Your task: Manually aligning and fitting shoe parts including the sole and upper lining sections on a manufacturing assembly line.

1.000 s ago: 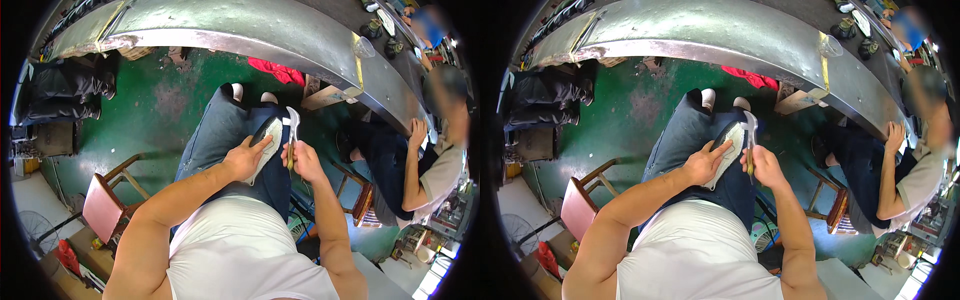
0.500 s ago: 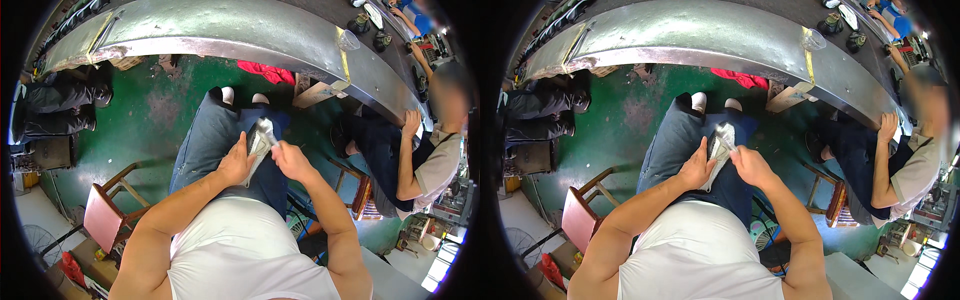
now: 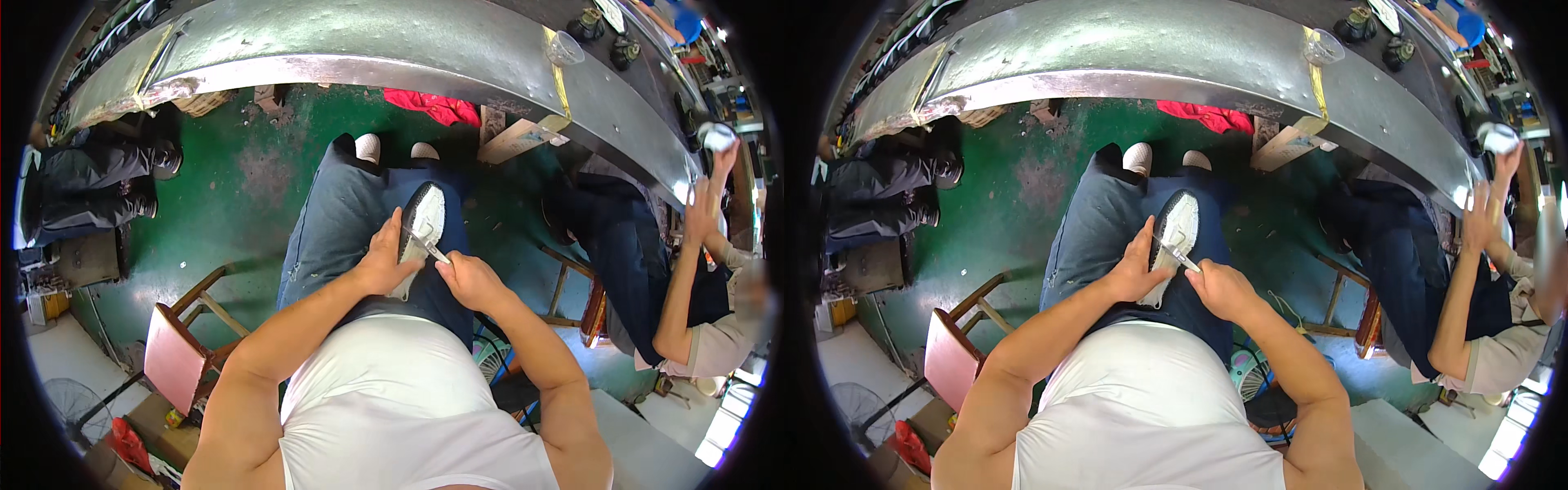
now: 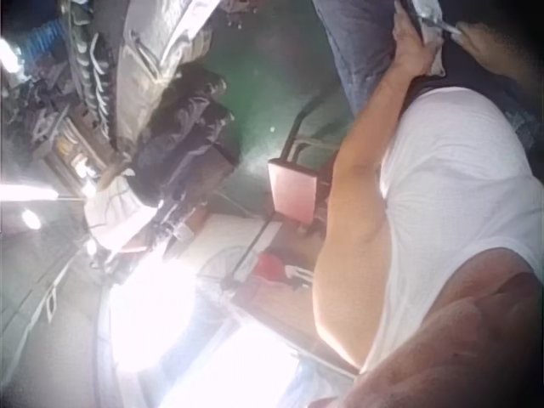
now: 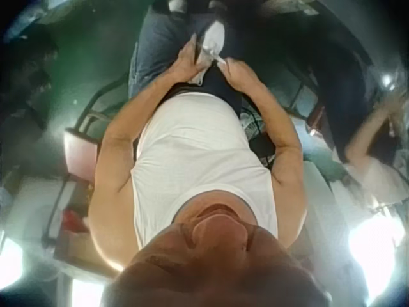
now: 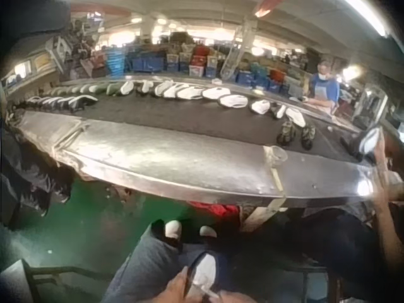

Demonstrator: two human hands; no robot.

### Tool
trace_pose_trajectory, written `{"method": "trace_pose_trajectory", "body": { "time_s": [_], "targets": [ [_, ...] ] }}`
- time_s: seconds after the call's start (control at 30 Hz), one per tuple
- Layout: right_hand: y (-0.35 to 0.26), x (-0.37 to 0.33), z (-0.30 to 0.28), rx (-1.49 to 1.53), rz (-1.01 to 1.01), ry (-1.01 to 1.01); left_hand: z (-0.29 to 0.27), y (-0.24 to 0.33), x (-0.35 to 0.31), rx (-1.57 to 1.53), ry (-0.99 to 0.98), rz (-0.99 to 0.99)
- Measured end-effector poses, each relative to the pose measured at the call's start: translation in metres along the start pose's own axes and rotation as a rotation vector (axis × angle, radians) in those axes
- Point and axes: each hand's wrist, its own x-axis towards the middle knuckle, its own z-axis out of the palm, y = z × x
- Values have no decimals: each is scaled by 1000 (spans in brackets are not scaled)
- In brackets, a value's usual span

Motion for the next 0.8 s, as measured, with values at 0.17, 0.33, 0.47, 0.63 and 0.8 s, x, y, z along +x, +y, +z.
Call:
{"method": "trace_pose_trajectory", "body": {
  "time_s": [0.17, 0.33, 0.47, 0.63, 0.8],
  "targets": [
    [-22, -3, -32, 11, 130, -183, -22, -24, -22, -275, -336, 13],
    [-23, -13, -7, 148, -7, -7, -11, -17, -16, -210, -168, 61],
    [-9, -13, -8, 239, 51, -77, -21, -16, -21, -277, -84, 96],
    [49, -43, 39, 1075, 266, 124, -57, 17, -40, -1114, -156, 19],
    [37, -42, 28, 1024, 373, 63, -125, 100, -18, -1261, -266, 295]
  ]
}}
